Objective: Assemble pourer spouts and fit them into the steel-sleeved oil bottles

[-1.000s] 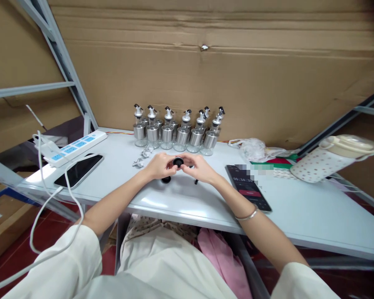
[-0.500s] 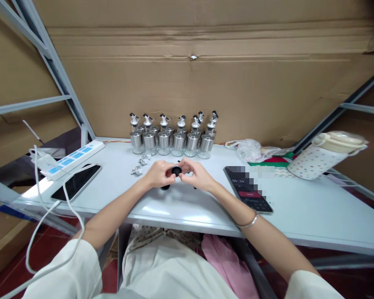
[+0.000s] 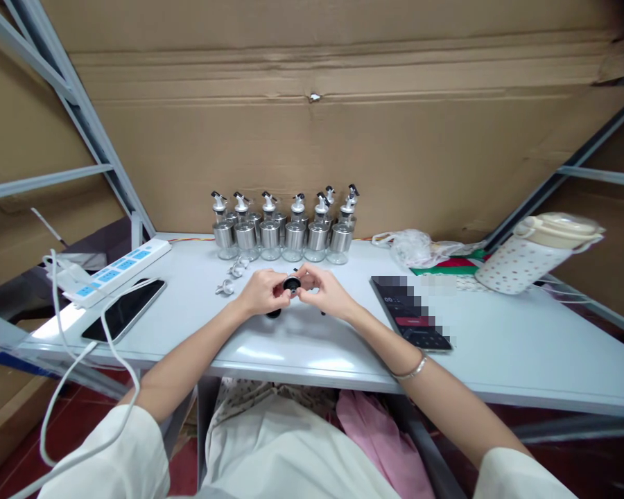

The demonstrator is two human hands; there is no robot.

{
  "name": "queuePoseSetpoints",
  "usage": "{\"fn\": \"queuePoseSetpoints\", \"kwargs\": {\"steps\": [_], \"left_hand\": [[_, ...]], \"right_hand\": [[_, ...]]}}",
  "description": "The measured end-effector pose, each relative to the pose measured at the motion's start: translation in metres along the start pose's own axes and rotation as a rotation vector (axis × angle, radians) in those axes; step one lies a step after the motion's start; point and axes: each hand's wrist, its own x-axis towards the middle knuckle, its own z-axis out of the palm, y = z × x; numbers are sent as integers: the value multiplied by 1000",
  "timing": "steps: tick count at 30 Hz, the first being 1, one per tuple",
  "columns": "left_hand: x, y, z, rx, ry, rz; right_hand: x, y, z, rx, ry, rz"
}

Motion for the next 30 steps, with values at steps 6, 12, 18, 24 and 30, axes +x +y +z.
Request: {"fn": "queuePoseSetpoints", "kwargs": {"steps": [6, 12, 18, 24, 30], "left_hand": [[1, -3, -1, 19, 35, 9], [0, -6, 0, 19, 50, 18], [0, -4, 0, 75, 148, -28], [1, -3, 0, 111, 186, -60], [1, -4, 0, 108, 175, -57]], "right_hand": [[3, 12, 1, 211, -5, 12], [3, 11, -1, 195, -13, 5], [4, 4, -4, -15, 88, -63], [6, 6, -4, 2, 152, -67], [6, 5, -4, 27, 158, -52]]}}
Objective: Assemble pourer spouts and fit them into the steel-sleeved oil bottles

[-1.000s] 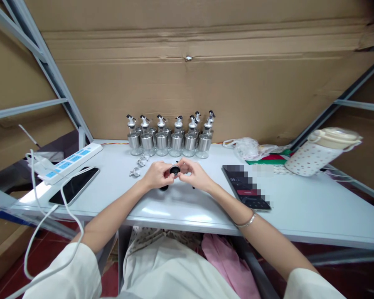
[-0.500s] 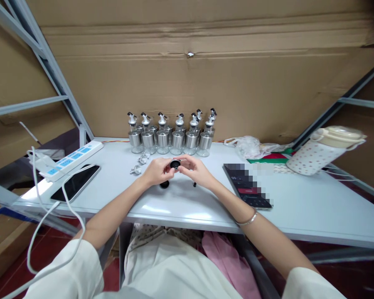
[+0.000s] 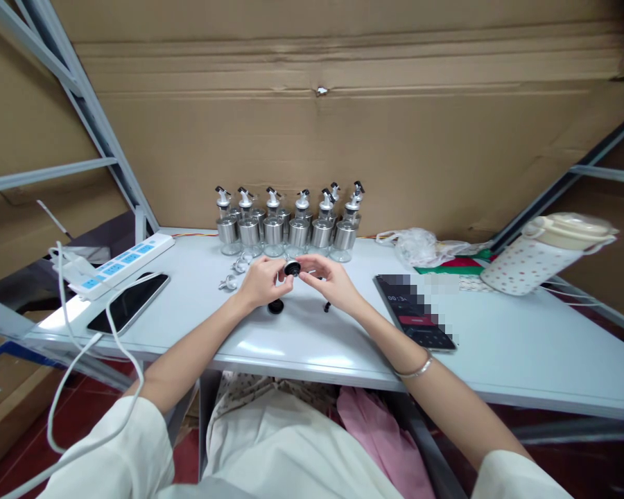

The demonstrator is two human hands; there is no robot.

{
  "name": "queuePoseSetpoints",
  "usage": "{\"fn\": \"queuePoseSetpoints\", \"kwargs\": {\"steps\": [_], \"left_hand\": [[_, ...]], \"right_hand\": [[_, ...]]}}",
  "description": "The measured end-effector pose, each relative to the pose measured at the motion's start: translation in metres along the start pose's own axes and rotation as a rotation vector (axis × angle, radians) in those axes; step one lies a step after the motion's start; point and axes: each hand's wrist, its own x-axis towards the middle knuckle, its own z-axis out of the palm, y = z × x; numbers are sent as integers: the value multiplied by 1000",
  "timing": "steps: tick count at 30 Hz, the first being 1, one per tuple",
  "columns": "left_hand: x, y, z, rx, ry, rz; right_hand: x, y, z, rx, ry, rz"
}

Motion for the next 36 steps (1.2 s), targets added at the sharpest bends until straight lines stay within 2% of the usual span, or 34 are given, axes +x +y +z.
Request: {"fn": "queuePoseSetpoints", "kwargs": {"steps": [5, 10, 21, 28, 31, 34, 36], "left_hand": [[0, -1, 0, 21, 22, 16], [0, 1, -1, 40, 97, 66], [0, -1, 2, -10, 70, 100], [0, 3, 2, 91, 52, 117], [0, 2, 1, 42, 91, 113], [-1, 4, 1, -68, 167, 172], [-1, 5, 1, -118, 166, 217]], "right_hand": [[0, -3, 0, 4, 15, 0], [-1, -4, 0, 33, 22, 14], [-1, -4, 0, -71, 11, -53], [-4, -6, 0, -201, 10, -112], [-3, -6, -2, -198, 35, -113], [-2, -4, -4, -161, 66, -96], [-1, -3, -6, -146, 57, -84]]}}
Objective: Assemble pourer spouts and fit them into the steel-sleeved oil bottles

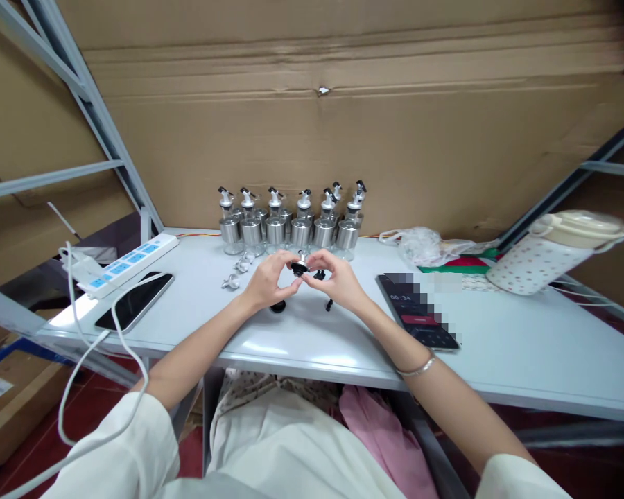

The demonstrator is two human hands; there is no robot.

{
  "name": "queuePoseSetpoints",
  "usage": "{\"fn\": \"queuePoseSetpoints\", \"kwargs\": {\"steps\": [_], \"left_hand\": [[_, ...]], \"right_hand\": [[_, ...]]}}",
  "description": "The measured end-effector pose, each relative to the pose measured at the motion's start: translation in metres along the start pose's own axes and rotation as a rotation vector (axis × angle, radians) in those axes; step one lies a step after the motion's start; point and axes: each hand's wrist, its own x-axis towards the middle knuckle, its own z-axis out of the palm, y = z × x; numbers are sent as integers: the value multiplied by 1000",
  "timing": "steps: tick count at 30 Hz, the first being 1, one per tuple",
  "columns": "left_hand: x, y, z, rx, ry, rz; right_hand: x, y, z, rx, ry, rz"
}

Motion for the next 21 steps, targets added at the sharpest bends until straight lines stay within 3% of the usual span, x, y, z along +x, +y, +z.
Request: {"fn": "queuePoseSetpoints", "kwargs": {"steps": [5, 8, 12, 16, 21], "left_hand": [[-1, -5, 3, -8, -57, -34], [-2, -10, 4, 25, -52, -72], [-2, -12, 4, 57, -45, -113], [-1, -12, 3, 37, -57, -121], [-3, -15, 5, 104, -91, -152]], "right_hand": [[2, -1, -6, -44, -115, 15], [4, 2, -9, -149, -99, 32], [7, 14, -15, -417, -19, 31], [10, 27, -17, -702, -88, 109], [18, 33, -6, -883, -137, 222]]}}
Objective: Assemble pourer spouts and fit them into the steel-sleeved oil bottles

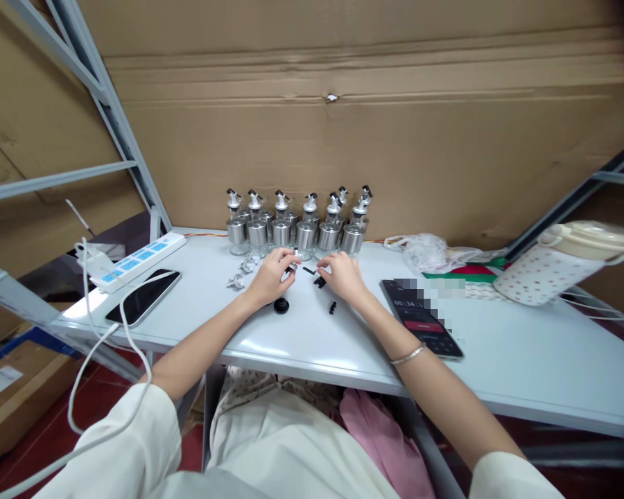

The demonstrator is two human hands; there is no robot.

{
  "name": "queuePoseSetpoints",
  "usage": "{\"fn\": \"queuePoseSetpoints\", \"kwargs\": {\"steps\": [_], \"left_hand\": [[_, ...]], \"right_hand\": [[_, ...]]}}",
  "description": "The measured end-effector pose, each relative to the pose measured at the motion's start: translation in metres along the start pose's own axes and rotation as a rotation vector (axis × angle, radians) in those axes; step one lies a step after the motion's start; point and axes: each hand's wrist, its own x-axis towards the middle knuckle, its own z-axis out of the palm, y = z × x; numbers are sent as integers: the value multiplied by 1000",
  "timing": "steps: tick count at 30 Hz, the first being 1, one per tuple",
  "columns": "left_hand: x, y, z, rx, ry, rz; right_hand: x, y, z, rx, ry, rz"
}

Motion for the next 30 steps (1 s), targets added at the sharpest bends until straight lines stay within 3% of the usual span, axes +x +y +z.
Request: {"fn": "queuePoseSetpoints", "kwargs": {"steps": [6, 11, 17, 24, 30], "left_hand": [[-2, -3, 1, -42, 37, -22], [-1, -2, 1, -78, -8, -30], [-2, -4, 2, -68, -11, -18], [-6, -10, 9, -164, 31, -122], [-3, -9, 6, -137, -1, -100]], "right_hand": [[8, -11, 5, -78, -65, 74], [6, -16, 5, -102, -80, 108], [7, -17, 7, -95, -82, 96], [9, -13, 11, -52, -79, 111], [10, -12, 8, -17, -72, 92]]}}
